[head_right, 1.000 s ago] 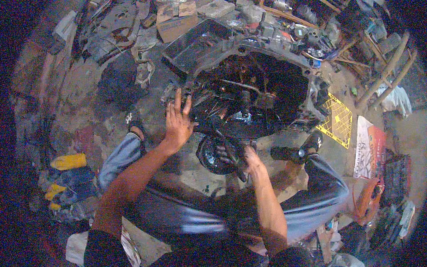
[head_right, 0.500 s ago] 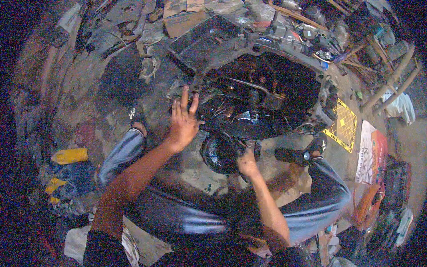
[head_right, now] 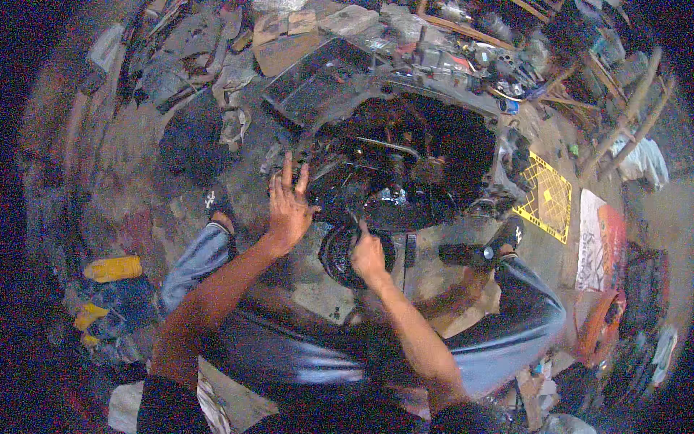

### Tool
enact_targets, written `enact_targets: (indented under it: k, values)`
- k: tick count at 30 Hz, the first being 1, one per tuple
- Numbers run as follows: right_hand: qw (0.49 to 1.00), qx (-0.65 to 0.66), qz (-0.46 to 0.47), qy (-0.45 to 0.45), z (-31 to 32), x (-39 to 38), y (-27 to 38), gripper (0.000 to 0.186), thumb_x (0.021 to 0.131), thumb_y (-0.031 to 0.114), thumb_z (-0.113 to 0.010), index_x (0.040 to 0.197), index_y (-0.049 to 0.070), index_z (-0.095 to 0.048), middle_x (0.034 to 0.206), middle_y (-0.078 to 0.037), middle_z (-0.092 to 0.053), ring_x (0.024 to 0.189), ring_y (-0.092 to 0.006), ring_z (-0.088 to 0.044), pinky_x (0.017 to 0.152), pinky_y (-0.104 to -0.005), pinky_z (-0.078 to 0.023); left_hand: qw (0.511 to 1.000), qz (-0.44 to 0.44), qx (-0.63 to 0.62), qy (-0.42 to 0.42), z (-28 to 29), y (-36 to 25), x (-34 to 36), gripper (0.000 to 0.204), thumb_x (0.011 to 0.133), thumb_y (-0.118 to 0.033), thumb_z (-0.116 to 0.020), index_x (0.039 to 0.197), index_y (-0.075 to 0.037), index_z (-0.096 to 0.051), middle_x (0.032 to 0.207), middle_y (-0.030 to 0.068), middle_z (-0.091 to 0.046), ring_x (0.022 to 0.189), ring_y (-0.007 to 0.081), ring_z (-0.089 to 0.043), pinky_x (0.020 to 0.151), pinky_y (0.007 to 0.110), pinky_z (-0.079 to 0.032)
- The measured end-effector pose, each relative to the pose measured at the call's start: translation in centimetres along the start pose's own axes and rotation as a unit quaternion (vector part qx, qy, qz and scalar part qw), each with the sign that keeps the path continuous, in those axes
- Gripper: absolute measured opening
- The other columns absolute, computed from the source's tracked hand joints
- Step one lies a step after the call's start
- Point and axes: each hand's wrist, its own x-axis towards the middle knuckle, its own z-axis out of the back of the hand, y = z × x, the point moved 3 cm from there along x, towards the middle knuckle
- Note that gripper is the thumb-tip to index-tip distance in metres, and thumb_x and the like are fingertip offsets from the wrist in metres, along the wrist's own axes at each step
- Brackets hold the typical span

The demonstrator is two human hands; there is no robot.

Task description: The person handles internal components and gears inside a large metal transmission case on the floor by hand, moving parts around in black fluid.

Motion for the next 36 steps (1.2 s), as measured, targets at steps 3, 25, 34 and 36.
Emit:
enact_targets:
  k: [3,25,34,36]
  values:
    - [0.960,0.279,0.029,-0.001,-2.0,3.1,-9.9,0.049,0.093,0.035,-0.034,0.128,0.002,-0.044,0.116,-0.014,-0.055,0.103,-0.0256,-0.053,0.093,-0.0383,-0.041,1.000,-0.014,0.012,0.005,-0.2,-1.4,1.5,0.104,0.061,-0.027,-0.077,0.141,-0.008,-0.013,0.148,0.0200,-0.004,0.118,0.0403,-0.036,0.102,0.047,-0.029]
    - [0.971,-0.239,0.009,-0.025,26.2,-5.8,-14.7,0.035,0.080,0.018,-0.050,0.109,-0.001,-0.053,0.104,-0.027,-0.055,0.085,-0.0402,-0.060,0.066,-0.0440,-0.052,0.998,-0.046,-0.030,0.040,4.5,-13.0,-0.8,0.051,0.078,-0.024,-0.064,0.122,-0.006,-0.044,0.138,0.0159,-0.032,0.122,0.0339,-0.037,0.107,0.054,-0.013]
    - [0.974,-0.229,0.005,-0.002,20.2,-2.5,-23.0,0.030,0.085,0.013,-0.040,0.106,-0.004,-0.053,0.108,-0.030,-0.052,0.089,-0.0393,-0.059,0.073,-0.0444,-0.051,0.908,-0.094,-0.347,0.214,-7.1,-24.8,-3.5,0.034,0.084,-0.023,-0.058,0.113,-0.008,-0.051,0.111,0.0135,-0.054,0.109,0.0331,-0.047,0.102,0.045,-0.029]
    - [0.964,-0.261,0.050,0.008,20.2,-3.0,-20.4,0.027,0.083,0.011,-0.042,0.102,-0.005,-0.053,0.106,-0.030,-0.053,0.087,-0.0407,-0.059,0.073,-0.0447,-0.051,0.905,-0.080,-0.344,0.239,-8.0,-24.8,-4.6,0.043,0.083,-0.025,-0.059,0.120,-0.008,-0.046,0.117,0.0156,-0.051,0.112,0.0351,-0.045,0.101,0.044,-0.031]
